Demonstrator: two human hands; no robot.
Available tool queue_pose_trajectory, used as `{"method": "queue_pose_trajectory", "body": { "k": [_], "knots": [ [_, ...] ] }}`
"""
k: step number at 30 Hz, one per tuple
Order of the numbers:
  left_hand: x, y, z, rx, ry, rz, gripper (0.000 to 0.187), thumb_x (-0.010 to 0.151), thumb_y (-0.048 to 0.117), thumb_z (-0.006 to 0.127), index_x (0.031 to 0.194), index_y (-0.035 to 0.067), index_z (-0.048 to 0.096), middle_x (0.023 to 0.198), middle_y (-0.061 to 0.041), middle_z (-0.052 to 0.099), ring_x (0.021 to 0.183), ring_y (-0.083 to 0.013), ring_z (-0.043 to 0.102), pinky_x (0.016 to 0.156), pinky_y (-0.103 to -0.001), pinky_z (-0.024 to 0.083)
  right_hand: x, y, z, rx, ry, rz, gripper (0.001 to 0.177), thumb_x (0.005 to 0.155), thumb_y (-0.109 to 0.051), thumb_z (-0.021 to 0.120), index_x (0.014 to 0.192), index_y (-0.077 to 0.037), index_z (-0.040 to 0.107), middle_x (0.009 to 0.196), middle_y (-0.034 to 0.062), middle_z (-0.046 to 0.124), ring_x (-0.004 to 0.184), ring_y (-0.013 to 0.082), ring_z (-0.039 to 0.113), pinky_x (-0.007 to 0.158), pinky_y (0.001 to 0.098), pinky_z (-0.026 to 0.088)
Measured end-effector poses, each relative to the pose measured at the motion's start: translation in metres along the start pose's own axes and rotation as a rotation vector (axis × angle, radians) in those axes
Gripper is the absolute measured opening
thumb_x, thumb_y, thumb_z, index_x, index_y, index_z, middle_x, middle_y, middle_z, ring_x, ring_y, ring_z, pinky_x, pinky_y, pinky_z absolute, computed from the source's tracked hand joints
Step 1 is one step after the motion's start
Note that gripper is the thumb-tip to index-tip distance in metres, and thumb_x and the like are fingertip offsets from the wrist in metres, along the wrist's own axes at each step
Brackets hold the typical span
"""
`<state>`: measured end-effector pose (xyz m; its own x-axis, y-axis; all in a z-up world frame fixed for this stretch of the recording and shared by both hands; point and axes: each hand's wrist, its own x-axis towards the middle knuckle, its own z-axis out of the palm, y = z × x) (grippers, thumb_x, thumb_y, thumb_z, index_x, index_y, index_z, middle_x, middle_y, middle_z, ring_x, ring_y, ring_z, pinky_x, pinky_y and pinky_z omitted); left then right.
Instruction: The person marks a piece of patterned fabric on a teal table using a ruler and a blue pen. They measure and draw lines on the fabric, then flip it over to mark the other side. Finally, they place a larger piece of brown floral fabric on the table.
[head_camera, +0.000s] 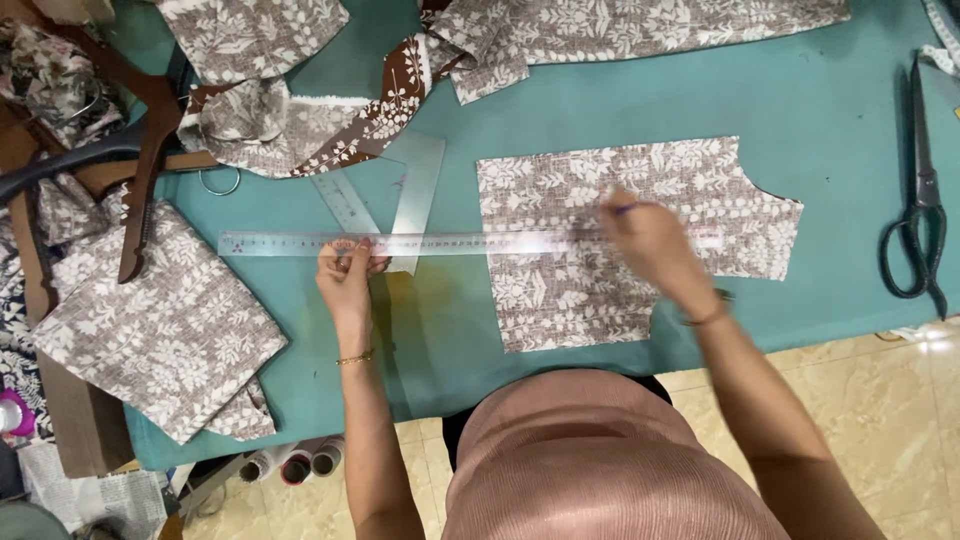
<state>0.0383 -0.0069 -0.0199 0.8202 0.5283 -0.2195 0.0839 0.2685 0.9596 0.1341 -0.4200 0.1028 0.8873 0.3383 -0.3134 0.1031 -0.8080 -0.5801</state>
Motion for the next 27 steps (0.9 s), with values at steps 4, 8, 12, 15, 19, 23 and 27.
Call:
{"method": "queue_pose_trajectory", "body": {
  "k": [4,8,12,15,19,23,27],
  "knots": [
    [-0.006,0.006,-0.010,-0.008,-0.049,-0.004,0.015,0.102,0.006,0.067,0.109,0.003,0.054,0.096,-0.014,0.071,0.080,-0.0202,0.073,0.075,-0.034,0.063,-0.055,0.064,-0.035,-0.229,0.436,-0.213,0.020,0.111,-0.011,0.047,0.105,-0.002,0.064,0.084,0.0104,0.066,0.065,0.0269,0.062,0.055,0.0397,0.048],
    [-0.026,0.012,-0.027,-0.107,-0.182,-0.075,0.012,0.103,0.011,0.062,0.110,0.008,0.053,0.100,-0.015,0.073,0.088,-0.0223,0.074,0.082,-0.036,0.062,-0.111,0.062,-0.044,-0.101,0.621,-0.097,0.017,0.117,-0.001,0.050,0.103,0.001,0.059,0.101,0.0181,0.063,0.094,0.0365,0.061,0.088,0.0477,0.049],
    [-0.060,-0.011,-0.031,-0.136,-0.237,-0.153,0.010,0.104,0.011,0.061,0.112,0.007,0.057,0.102,-0.015,0.074,0.089,-0.0235,0.074,0.083,-0.038,0.061,-0.133,0.046,-0.017,-0.032,0.556,-0.146,0.025,0.095,0.006,0.052,0.115,0.000,0.064,0.116,0.0188,0.063,0.111,0.0394,0.058,0.095,0.0477,0.048],
    [-0.086,-0.019,-0.019,-0.198,-0.278,-0.191,0.010,0.105,0.010,0.062,0.114,0.006,0.058,0.103,-0.013,0.072,0.090,-0.0226,0.073,0.082,-0.039,0.060,-0.140,0.033,0.009,-0.035,0.380,-0.223,0.032,0.087,-0.004,0.066,0.119,-0.005,0.069,0.120,0.0202,0.066,0.114,0.0401,0.059,0.094,0.0454,0.049],
    [-0.110,-0.023,0.007,-0.214,-0.298,-0.234,0.010,0.103,0.010,0.062,0.111,0.008,0.056,0.099,-0.013,0.073,0.087,-0.0221,0.073,0.080,-0.037,0.061,-0.151,0.009,0.025,-0.024,0.171,-0.291,0.041,0.085,-0.025,0.077,0.120,-0.008,0.069,0.117,0.0161,0.071,0.108,0.0355,0.065,0.093,0.0448,0.051],
    [-0.125,-0.024,0.030,-0.131,-0.181,-0.203,0.010,0.103,0.011,0.061,0.111,0.007,0.057,0.098,-0.014,0.073,0.084,-0.0210,0.072,0.079,-0.036,0.060,-0.154,0.010,0.033,0.196,-0.003,-0.240,0.046,0.085,-0.029,0.077,0.123,-0.007,0.067,0.116,0.0149,0.072,0.096,0.0330,0.070,0.084,0.0417,0.056],
    [-0.147,-0.016,0.070,0.004,-0.080,-0.050,0.017,0.103,0.015,0.063,0.116,0.008,0.054,0.105,-0.013,0.070,0.087,-0.0194,0.072,0.081,-0.034,0.059,-0.155,0.053,0.039,0.171,0.137,-0.373,0.039,0.088,-0.026,0.076,0.120,-0.007,0.068,0.113,0.0143,0.073,0.094,0.0314,0.071,0.082,0.0413,0.056]
  ]
}}
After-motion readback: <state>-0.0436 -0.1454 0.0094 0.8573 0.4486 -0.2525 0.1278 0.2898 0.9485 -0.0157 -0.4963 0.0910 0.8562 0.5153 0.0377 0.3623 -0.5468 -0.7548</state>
